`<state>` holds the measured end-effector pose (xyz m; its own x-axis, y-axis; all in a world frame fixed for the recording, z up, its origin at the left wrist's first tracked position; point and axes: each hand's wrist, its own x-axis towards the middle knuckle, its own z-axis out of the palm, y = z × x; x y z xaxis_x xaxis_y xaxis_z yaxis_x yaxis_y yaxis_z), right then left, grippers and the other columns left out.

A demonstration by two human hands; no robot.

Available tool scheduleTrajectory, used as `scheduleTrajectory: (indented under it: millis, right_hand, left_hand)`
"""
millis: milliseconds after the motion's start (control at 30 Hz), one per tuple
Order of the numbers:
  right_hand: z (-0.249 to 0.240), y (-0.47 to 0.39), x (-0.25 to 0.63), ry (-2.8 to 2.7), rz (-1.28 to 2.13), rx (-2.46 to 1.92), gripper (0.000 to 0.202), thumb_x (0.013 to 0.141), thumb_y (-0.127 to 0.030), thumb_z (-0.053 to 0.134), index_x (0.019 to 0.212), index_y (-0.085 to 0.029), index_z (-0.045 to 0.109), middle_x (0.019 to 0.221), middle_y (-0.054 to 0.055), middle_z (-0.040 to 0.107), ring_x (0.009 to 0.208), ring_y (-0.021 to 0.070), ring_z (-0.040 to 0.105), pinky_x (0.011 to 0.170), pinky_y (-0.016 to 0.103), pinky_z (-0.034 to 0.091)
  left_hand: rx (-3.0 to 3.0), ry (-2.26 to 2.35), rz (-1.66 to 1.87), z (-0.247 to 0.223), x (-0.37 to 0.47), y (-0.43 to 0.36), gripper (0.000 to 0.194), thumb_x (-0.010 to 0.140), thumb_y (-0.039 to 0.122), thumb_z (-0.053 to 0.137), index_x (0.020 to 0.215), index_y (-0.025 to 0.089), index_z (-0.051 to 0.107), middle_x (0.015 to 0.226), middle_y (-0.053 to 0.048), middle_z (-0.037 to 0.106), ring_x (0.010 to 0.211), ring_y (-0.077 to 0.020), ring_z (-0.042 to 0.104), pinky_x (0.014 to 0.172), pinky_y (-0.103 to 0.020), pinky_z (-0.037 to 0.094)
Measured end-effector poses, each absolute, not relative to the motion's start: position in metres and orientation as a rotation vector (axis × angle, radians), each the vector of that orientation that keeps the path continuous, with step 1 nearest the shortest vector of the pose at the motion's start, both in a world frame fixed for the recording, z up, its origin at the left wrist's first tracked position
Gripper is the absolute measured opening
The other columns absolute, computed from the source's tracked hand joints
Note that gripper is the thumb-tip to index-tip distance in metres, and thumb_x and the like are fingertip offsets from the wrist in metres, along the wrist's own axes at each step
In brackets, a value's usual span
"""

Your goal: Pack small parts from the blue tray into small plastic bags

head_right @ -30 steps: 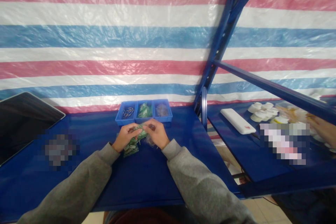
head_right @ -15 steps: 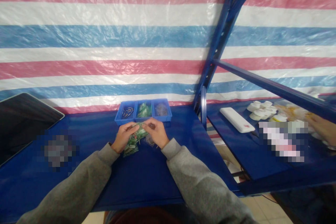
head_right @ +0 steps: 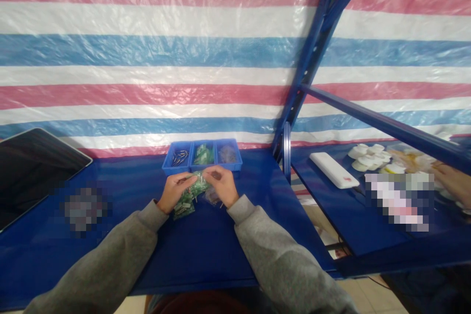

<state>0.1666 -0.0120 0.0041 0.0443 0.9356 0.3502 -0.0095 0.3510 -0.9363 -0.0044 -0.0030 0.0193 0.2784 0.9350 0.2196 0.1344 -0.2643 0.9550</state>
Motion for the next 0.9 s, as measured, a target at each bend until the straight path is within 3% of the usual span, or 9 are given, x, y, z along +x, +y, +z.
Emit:
scheduleTrajectory:
  millis: [367,567,900]
  right_hand:
    - [0.0025,-0.0128,0.1669,-1.443,0.864,-0.966,0.023,0.075,-0.038,0.062,0.068,-0.016,0.061,0.070,0.001,0.057,0.065,0.0137,0.051,0.062,0.025,0.041]
    - [-0.0016,-0.0117,0.1687,-1.369,0.910,-0.979,0.028,0.074,-0.042,0.061,0.065,-0.016,0.055,0.059,-0.002,0.050,0.055,0.0109,0.044,0.054,0.024,0.037]
    - [0.0006,-0.0091,0.1705,-1.450,0.979,-0.938,0.024,0.070,-0.040,0.065,0.074,-0.016,0.061,0.069,0.001,0.058,0.064,0.0141,0.053,0.061,0.026,0.043]
  left_hand:
    - [1.607,0.962,1.102,0.0192,-0.0060,0.0001,0.025,0.074,0.036,0.063,0.071,0.011,0.066,0.059,0.001,0.053,0.051,-0.0091,0.045,0.048,-0.020,0.037]
    - [1.544,0.884,1.032,0.0161,-0.0051,0.0001,0.025,0.071,0.033,0.066,0.080,0.010,0.066,0.061,0.000,0.056,0.051,-0.0096,0.049,0.050,-0.021,0.042]
    - [1.520,0.942,1.119,0.0144,-0.0078,0.0048,0.024,0.070,0.033,0.068,0.077,0.010,0.066,0.067,-0.003,0.062,0.056,-0.0115,0.053,0.052,-0.022,0.043]
